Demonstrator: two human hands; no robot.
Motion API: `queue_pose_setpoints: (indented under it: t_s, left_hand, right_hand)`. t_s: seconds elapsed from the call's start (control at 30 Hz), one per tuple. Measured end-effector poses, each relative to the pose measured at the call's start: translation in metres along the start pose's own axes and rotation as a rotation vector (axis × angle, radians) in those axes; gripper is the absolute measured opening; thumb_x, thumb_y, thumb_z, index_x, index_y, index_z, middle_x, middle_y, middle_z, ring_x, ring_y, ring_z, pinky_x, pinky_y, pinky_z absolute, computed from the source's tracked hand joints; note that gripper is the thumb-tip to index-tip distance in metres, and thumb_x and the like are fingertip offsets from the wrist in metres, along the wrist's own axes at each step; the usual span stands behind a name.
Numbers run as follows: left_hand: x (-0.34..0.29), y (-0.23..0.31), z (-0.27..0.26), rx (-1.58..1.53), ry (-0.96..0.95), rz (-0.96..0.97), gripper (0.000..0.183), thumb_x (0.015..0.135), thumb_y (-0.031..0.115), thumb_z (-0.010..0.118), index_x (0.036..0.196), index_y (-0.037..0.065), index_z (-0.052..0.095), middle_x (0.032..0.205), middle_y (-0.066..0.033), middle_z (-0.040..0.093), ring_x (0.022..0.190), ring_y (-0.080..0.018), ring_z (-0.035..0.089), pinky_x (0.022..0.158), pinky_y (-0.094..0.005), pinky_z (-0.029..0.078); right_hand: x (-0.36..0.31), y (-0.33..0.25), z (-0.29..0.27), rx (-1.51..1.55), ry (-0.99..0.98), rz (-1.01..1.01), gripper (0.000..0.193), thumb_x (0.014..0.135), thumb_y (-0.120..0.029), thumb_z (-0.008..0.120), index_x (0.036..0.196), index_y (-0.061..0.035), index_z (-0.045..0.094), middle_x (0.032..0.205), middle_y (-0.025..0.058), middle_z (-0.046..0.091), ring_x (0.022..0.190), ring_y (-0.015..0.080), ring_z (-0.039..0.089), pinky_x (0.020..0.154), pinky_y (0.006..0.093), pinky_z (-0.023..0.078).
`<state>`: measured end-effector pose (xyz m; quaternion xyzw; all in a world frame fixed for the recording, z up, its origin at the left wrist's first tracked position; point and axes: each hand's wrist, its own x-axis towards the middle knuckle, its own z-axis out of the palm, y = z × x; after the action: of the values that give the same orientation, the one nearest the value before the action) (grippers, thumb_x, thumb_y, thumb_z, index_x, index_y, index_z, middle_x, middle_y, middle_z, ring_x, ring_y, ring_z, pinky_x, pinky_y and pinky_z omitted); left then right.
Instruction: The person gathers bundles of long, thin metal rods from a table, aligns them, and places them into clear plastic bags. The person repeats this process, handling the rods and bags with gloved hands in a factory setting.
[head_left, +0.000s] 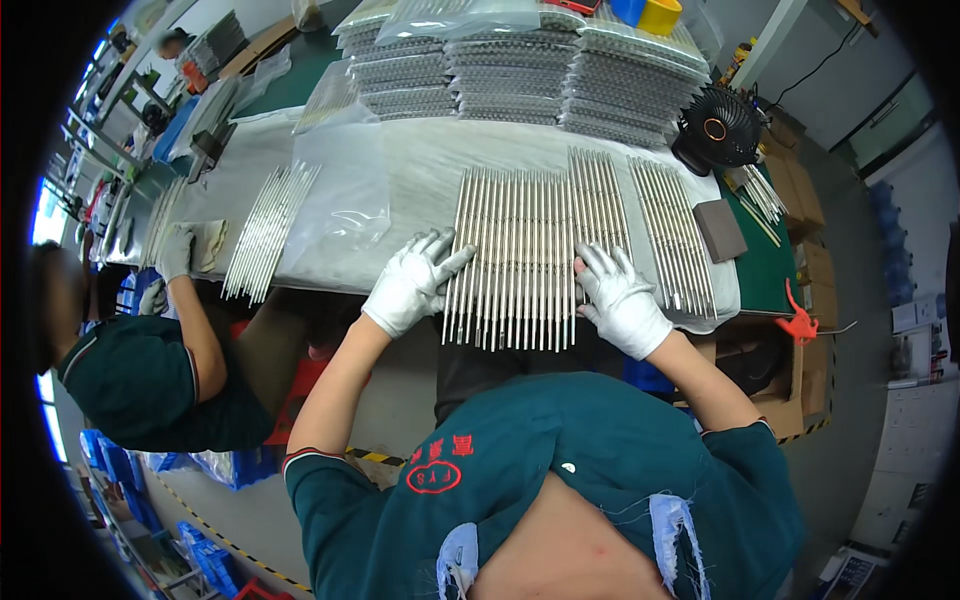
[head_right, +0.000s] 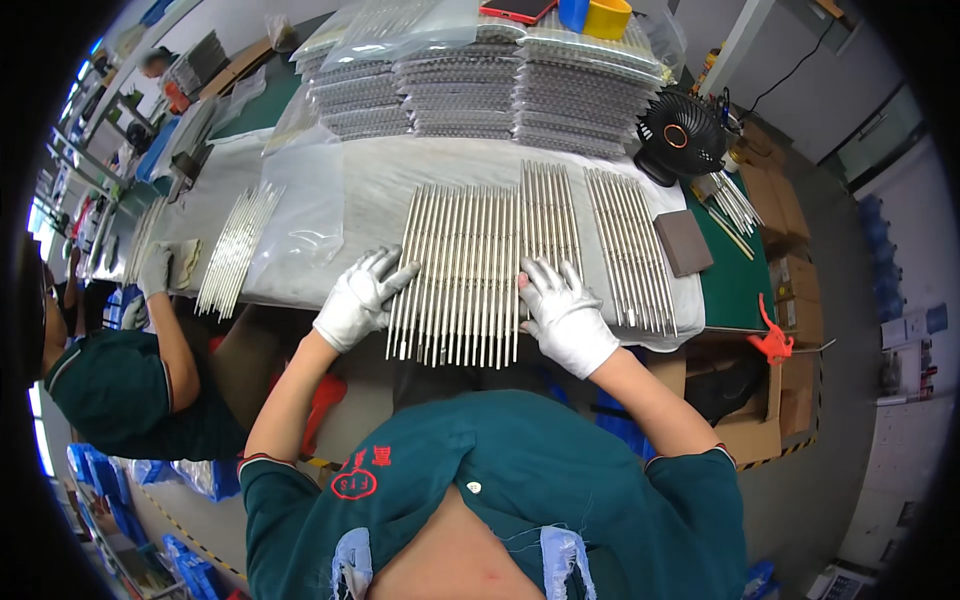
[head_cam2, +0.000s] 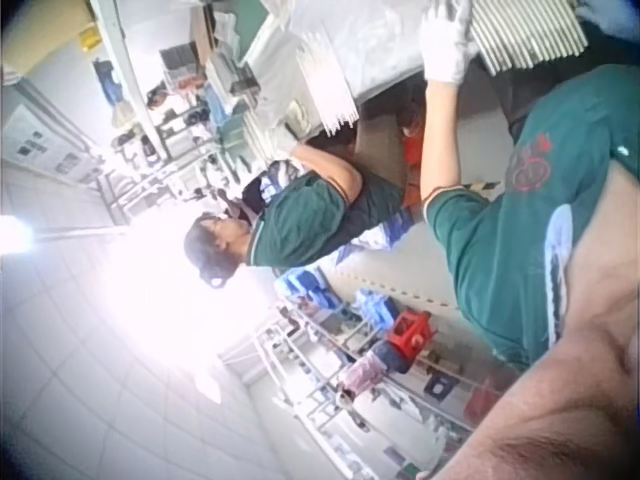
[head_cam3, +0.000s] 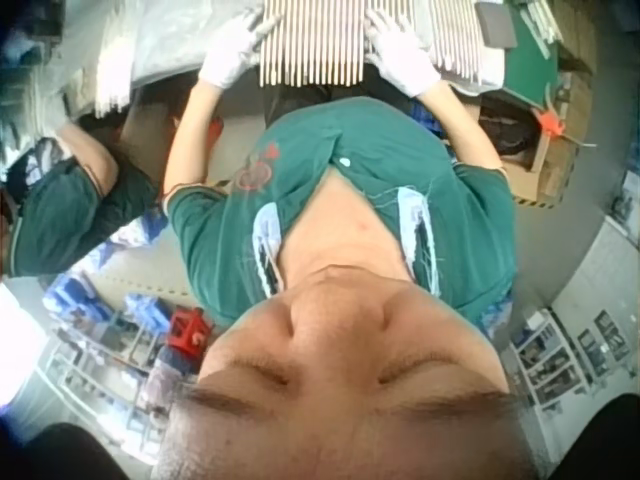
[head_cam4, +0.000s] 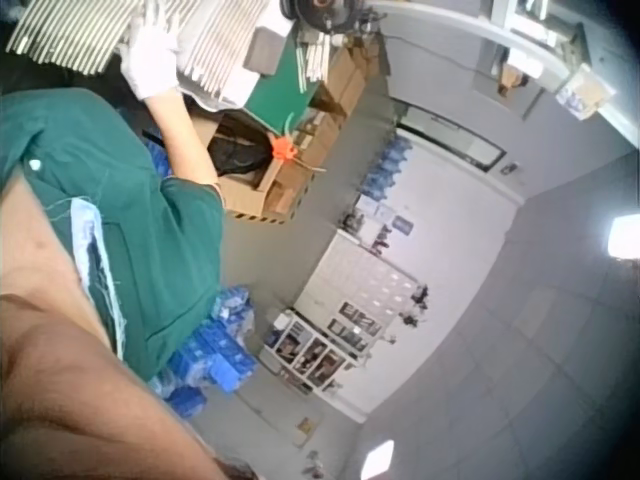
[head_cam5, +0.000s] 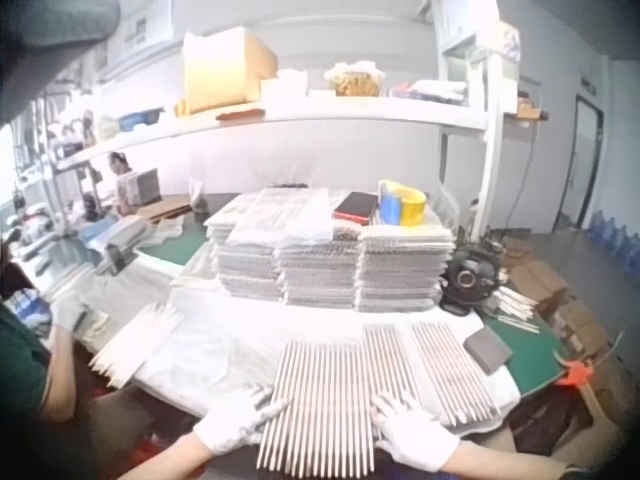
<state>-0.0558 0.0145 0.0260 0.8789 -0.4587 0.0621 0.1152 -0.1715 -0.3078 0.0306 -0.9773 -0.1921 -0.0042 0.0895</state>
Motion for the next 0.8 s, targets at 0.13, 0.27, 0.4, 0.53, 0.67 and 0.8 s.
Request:
queue_pose_setpoints:
  t_s: [0.13,0.27,0.4,0.53,0.67,0.8]
  left_hand:
    - [0.008,0.008,0.005,0.023,0.016,0.054,0.06,0.078,0.016,0.063,0.136,0.014,0.051,0.132,-0.0185,0.054,0.122,-0.0387,0.051,0.104,-0.0475,0.042]
    - [0.025,0.018,0.019,0.008,0.059,0.243,0.055,0.082,0.011,0.05,0.137,0.012,0.051,0.13,-0.0109,0.057,0.122,-0.0346,0.052,0.11,-0.048,0.037]
    - [0.05,0.05,0.03,-0.115,0.155,0.414,0.056,0.076,0.009,0.056,0.133,0.015,0.056,0.107,-0.0089,0.064,0.106,-0.0293,0.06,0.107,-0.0489,0.039]
    - [0.069,0.072,0.032,-0.261,0.359,0.477,0.047,0.074,0.011,0.063,0.117,0.029,0.068,0.078,-0.0049,0.062,0.063,-0.023,0.059,0.052,-0.0364,0.045]
    - [0.099,0.08,-0.019,-0.537,0.593,0.516,0.052,0.063,0.012,0.078,0.114,0.013,0.067,0.08,-0.0076,0.064,0.062,-0.0275,0.062,0.057,-0.0372,0.051]
    - [0.144,0.073,-0.072,-0.674,0.716,0.051,0.041,0.079,0.011,0.075,0.118,0.009,0.063,0.097,-0.0074,0.066,0.09,-0.0204,0.064,0.083,-0.0301,0.049]
  right_hand:
    - [0.012,-0.023,-0.008,-0.132,-0.004,0.004,0.074,0.073,-0.025,0.073,0.138,-0.0035,0.044,0.148,0.0202,0.038,0.14,0.036,0.032,0.114,0.0591,0.019]
    - [0.023,-0.028,0.014,-0.195,0.14,0.002,0.057,0.082,-0.006,0.051,0.139,-0.0054,0.044,0.147,0.0187,0.043,0.14,0.0298,0.038,0.116,0.0562,0.019]
    - [0.029,-0.031,0.014,-0.113,0.083,0.007,0.07,0.076,-0.008,0.057,0.143,-0.0004,0.038,0.149,0.0211,0.038,0.141,0.0328,0.033,0.119,0.0487,0.019]
    - [0.03,-0.021,0.011,0.061,0.102,-0.14,0.089,0.069,-0.012,0.064,0.148,0.0036,0.026,0.152,0.0272,0.028,0.142,0.0397,0.028,0.12,0.0467,0.019]
    - [0.052,-0.007,-0.053,0.6,0.181,-0.367,0.093,0.078,-0.018,0.07,0.154,-0.0025,0.017,0.155,0.024,0.025,0.144,0.0391,0.026,0.118,0.0448,0.022]
    - [0.121,0.005,-0.105,1.288,0.218,-0.276,0.079,0.085,-0.067,0.055,0.128,0.0004,0.057,0.126,0.0143,0.059,0.123,0.0223,0.05,0.104,0.0328,0.038]
